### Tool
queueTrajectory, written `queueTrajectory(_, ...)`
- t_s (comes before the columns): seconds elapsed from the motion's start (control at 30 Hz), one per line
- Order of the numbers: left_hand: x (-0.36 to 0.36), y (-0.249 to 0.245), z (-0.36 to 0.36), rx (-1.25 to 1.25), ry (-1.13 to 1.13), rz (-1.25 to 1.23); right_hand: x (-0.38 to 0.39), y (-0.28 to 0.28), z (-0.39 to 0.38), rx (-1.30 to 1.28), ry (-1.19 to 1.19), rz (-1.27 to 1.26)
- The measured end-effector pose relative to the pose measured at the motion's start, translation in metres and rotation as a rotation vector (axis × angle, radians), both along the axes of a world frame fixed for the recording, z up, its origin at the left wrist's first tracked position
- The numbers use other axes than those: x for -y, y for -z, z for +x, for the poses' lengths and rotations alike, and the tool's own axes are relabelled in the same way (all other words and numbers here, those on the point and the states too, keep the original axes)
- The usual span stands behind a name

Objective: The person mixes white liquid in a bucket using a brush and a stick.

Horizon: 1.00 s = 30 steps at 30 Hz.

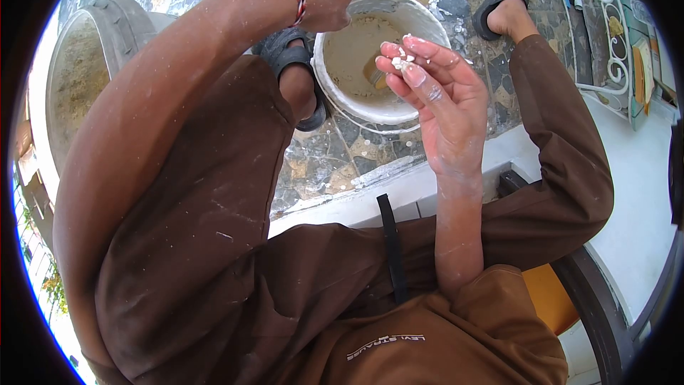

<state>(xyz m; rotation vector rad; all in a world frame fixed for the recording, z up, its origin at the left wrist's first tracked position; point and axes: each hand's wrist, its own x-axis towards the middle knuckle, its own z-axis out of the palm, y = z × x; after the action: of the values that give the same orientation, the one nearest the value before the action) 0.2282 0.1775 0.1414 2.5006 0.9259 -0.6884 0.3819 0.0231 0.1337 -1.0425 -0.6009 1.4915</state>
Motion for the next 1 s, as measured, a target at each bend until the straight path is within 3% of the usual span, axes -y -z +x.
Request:
queueTrajectory(0.07,0.007,0.011,-0.004,0.103,0.011,0.166,0.001,0.001,0.0,0.039,-0.005,0.003)
queueTrajectory(0.2,0.002,0.01,-0.002,0.065,0.01,0.128,0.001,0.007,0.002,0.061,0.016,-0.032)
queueTrajectory(0.27,-0.001,0.005,0.0,0.027,0.003,0.048,0.0,0.016,0.006,0.526,-0.145,0.116)
queueTrajectory(0.4,-0.001,-0.002,-0.001,0.035,0.011,0.005,-0.002,0.025,0.012,0.721,-0.351,0.211)
queueTrajectory(0.6,0.001,-0.006,0.004,-0.108,-0.035,0.005,-0.002,0.028,0.005,0.912,-0.284,0.191)
queueTrajectory(0.67,0.0,0.002,-0.004,0.101,0.017,0.048,0.0,0.032,0.0,0.8,-0.105,0.063)
queueTrajectory(0.77,-0.001,0.009,-0.003,0.092,0.0,0.067,0.0,0.022,0.0,0.847,-0.122,-0.067)
queueTrajectory(0.9,-0.002,0.009,0.001,0.031,-0.038,0.045,0.0,0.014,-0.008,0.857,0.029,0.035)
queueTrajectory(1.0,-0.001,0.009,0.002,0.067,0.005,0.093,-0.003,0.021,-0.008,1.03,0.101,0.171)
